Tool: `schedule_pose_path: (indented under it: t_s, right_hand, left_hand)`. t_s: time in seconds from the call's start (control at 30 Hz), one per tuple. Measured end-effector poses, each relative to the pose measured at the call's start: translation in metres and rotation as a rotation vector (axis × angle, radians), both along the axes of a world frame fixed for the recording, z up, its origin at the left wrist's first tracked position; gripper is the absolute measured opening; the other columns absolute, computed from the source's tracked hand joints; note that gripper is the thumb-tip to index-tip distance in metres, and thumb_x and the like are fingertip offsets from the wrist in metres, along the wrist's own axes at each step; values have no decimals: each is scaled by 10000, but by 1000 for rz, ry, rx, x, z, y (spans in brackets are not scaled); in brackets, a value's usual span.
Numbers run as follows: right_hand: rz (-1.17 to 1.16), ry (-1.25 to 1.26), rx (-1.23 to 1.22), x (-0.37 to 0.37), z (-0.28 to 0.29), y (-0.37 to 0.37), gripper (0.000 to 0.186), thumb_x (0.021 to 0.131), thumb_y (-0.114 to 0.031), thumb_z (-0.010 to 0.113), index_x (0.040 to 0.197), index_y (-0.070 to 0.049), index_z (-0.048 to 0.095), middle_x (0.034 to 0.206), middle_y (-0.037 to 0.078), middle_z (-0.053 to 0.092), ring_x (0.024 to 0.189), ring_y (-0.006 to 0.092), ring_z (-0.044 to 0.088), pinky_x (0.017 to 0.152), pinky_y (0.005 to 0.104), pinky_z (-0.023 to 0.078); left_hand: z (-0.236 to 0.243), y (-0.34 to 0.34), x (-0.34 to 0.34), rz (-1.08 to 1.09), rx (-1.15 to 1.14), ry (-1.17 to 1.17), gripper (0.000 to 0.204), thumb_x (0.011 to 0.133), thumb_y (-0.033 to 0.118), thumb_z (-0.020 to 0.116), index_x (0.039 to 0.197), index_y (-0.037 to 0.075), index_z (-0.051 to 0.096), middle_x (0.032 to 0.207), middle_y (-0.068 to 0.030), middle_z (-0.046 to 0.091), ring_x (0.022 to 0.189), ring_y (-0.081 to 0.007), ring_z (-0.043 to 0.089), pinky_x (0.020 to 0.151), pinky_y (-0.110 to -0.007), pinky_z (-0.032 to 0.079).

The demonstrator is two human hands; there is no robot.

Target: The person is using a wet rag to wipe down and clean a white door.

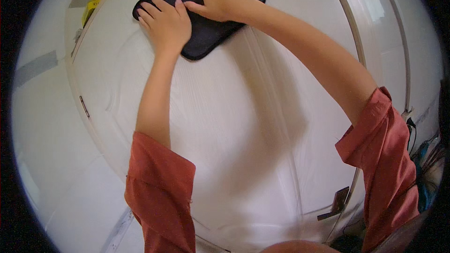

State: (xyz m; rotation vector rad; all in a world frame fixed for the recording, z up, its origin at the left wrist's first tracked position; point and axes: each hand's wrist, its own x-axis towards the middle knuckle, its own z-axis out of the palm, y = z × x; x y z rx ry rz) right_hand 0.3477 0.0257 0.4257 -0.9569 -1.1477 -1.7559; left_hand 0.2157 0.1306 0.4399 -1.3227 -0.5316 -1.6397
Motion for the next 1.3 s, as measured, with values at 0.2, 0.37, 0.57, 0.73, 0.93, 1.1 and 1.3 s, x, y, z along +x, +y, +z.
schedule_pose_path:
  t_s: [0.2, 0.37, 0.57, 0.73, 0.93, 1.1, 1.3]
  right_hand:
    - [39, -33, 131, 6, -56, -8, 603, 858, -484, 428, 1150, 32, 534, 1197, 342, 475, 1235, 471, 333, 1064, 504, 212]
    - [-4, 109, 36, 6, -127, -10, 505, 855, -442, 484, 1107, -15, 576, 1127, 239, 554, 1245, 395, 374, 1069, 468, 230]
    - [-3, 104, -149, 5, -196, -15, 342, 833, -300, 524, 962, 7, 601, 1030, 150, 588, 1060, 297, 500, 978, 431, 341]
    - [-50, 94, -151, 3, -143, -23, 322, 834, -292, 511, 942, -1, 596, 1001, 145, 587, 1019, 291, 514, 906, 405, 374]
    - [-71, 39, -10, 6, -121, -15, 301, 840, -293, 511, 931, -19, 596, 1008, 141, 585, 999, 284, 518, 886, 399, 379]
    - [-80, -59, -29, 20, -170, -16, 311, 828, -281, 519, 929, -1, 608, 1014, 154, 587, 1043, 307, 511, 1009, 426, 325]
    - [-65, 126, -399, 12, -264, -32, 323, 809, -278, 529, 926, 13, 607, 980, 162, 585, 1055, 331, 500, 1045, 475, 286]
  left_hand:
    - [-60, -22, 9, 12, 66, 70, 622, 937, 354, 378, 1285, -158, 321, 1344, -374, 303, 1282, -484, 274, 1082, -513, 187]
    - [-128, -45, 14, -50, -26, 212, 541, 908, 259, 415, 1244, -161, 358, 1347, -346, 325, 1294, -450, 275, 1080, -508, 201]
    - [-188, -64, 11, -182, -131, 422, 399, 864, 194, 483, 1102, -127, 482, 1382, -305, 310, 1317, -424, 260, 1067, -529, 218]
    - [-144, -62, 15, -152, -29, 329, 458, 872, 226, 462, 1156, -133, 462, 1365, -308, 337, 1307, -402, 289, 1076, -485, 226]
    - [-126, -58, 26, -199, 9, 156, 440, 868, 224, 454, 1183, -81, 481, 1362, -269, 374, 1287, -363, 337, 1063, -470, 252]
    - [-174, -60, 25, -205, -73, 327, 370, 847, 201, 475, 1114, -47, 541, 1379, -206, 388, 1292, -328, 345, 1055, -469, 265]
    - [-254, -69, 15, -251, -197, 526, 404, 796, 207, 515, 1093, -66, 542, 1398, -187, 372, 1308, -324, 326, 1054, -486, 251]
